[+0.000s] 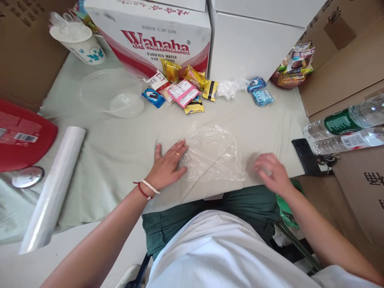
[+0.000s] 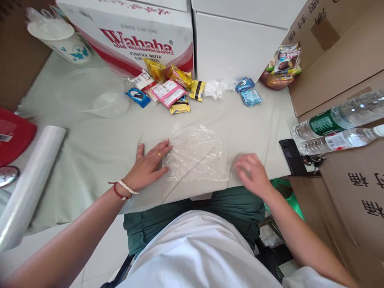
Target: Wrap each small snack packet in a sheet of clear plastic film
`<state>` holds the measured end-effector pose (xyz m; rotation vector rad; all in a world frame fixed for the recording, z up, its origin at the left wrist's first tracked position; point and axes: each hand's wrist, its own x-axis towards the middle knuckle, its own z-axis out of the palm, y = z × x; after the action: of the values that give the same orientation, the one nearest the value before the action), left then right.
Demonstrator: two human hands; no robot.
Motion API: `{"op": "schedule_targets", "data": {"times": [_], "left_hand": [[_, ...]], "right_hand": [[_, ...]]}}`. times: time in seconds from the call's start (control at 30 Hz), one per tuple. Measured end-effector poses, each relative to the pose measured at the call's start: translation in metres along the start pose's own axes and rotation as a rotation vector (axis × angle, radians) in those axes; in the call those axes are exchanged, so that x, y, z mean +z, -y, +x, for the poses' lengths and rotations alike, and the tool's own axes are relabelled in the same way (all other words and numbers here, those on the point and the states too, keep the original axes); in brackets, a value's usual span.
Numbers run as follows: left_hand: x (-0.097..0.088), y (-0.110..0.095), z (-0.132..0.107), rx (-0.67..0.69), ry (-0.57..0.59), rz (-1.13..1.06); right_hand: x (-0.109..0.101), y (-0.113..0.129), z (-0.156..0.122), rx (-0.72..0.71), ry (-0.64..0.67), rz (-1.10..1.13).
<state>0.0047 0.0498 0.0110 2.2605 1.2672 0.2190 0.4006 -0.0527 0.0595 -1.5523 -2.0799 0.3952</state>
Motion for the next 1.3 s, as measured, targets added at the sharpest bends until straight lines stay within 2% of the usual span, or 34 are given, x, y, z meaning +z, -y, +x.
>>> {"op": "schedule_targets", "data": {"times": [0.07, 0.1, 0.17, 0.23, 0.33, 0.43, 0.5, 0.57, 0.7, 0.9, 1.0, 1.07, 1.1, 1.13, 1.2, 1.3], "left_hand": [[0.003, -0.004, -0.001, -0.046, -0.063, -0.069], [0.004, -0.008, -0.001, -0.082, -0.103, -0.097], [0.010, -0.015, 0.000, -0.147, -0.184, -0.097], [0.016, -0.023, 0.001, -0.163, -0.243, -0.022], [0.025, -0.030, 0.000, -0.131, -0.272, 0.104], [0.031, -0.030, -0.001, -0.104, -0.255, 0.167], [0.032, -0.030, -0.002, -0.101, -0.244, 0.183], [0.032, -0.029, -0.002, -0.101, -0.241, 0.189], [0.032, -0.029, -0.003, -0.108, -0.234, 0.188], [0.029, -0.033, -0.002, -0.129, -0.211, 0.135], [0.026, -0.030, -0.003, -0.161, -0.208, 0.109], [0.023, -0.026, -0.003, -0.188, -0.265, 0.066], [0.021, -0.024, -0.003, -0.201, -0.315, 0.035], [0.018, -0.022, -0.002, -0.215, -0.372, 0.002], [0.010, -0.021, 0.005, -0.265, -0.465, -0.047], [0.001, -0.025, 0.029, -0.401, -0.497, -0.011]], "right_hand": [[-0.001, -0.004, 0.040, 0.225, -0.124, -0.007], [0.004, -0.004, 0.064, 0.306, -0.122, -0.014], [0.025, 0.000, 0.111, 0.394, -0.023, -0.062], [0.051, 0.006, 0.150, 0.429, 0.148, -0.130], [0.076, 0.012, 0.182, 0.430, 0.322, -0.090], [0.071, 0.004, 0.191, 0.545, 0.367, 0.318], [0.058, -0.007, 0.193, 0.663, 0.365, 0.659], [0.044, -0.019, 0.194, 0.771, 0.324, 0.864], [0.027, -0.037, 0.191, 0.893, 0.211, 0.953], [0.018, -0.061, 0.186, 0.892, 0.015, 0.925], [0.019, -0.056, 0.178, 0.818, -0.167, 0.637], [0.026, -0.036, 0.166, 0.626, -0.307, 0.382], [0.032, -0.021, 0.157, 0.491, -0.326, 0.277], [0.040, -0.003, 0.147, 0.343, -0.291, 0.198], [0.059, 0.034, 0.125, 0.069, -0.071, 0.102], [0.095, 0.077, 0.097, -0.219, 0.237, 0.015]]}}
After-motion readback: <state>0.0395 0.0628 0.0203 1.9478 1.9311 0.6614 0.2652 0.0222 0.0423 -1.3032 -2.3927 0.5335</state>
